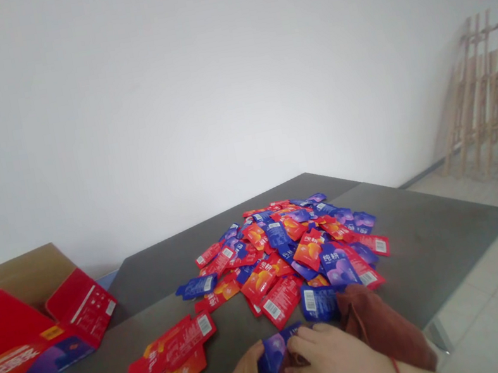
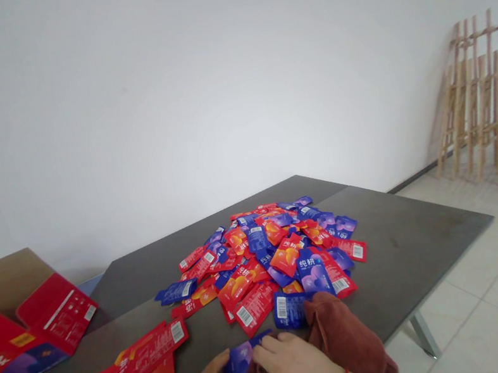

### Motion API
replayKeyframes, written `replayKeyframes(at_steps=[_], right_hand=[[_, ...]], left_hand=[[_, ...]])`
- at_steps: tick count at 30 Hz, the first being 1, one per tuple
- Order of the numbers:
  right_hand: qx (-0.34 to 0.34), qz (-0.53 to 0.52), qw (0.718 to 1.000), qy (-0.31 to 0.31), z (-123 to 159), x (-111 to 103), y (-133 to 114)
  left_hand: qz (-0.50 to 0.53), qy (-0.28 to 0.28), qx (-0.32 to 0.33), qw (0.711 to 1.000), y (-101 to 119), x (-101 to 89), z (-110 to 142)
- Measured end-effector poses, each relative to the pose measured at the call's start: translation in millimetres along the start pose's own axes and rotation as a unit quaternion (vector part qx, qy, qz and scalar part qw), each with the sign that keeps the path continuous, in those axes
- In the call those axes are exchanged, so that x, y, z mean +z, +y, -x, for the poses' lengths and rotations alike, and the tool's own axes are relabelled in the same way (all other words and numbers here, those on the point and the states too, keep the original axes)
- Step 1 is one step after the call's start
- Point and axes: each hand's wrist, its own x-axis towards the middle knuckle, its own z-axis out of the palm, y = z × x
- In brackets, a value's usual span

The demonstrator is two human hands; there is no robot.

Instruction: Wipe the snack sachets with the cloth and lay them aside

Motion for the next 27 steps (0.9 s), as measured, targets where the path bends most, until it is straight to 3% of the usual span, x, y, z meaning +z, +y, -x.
replayKeyframes(at_steps=[4,6,9,14,21,27], right_hand=[[-0.015,0.006,1.000,0.003,-16,6,-7],[-0.018,0.003,1.000,0.000,-18,7,-8],[-0.015,0.001,1.000,-0.005,-9,2,-4],[0.012,0.012,1.000,-0.002,2,-2,-2],[-0.015,0.023,1.000,0.000,-27,13,-16],[0.023,0.017,1.000,-0.010,4,8,1]], left_hand=[[0.010,-0.035,-0.034,0.999,-8,2.4,2],[0.023,-0.045,-0.020,0.999,-9,4.3,5],[0.043,-0.060,0.005,0.997,-12,4.9,10],[0.056,-0.071,-0.020,0.996,-11,4.1,12],[0.036,-0.093,-0.006,0.995,-10,-1.1,5],[-0.011,-0.082,0.028,0.996,-9,-1.3,6]])
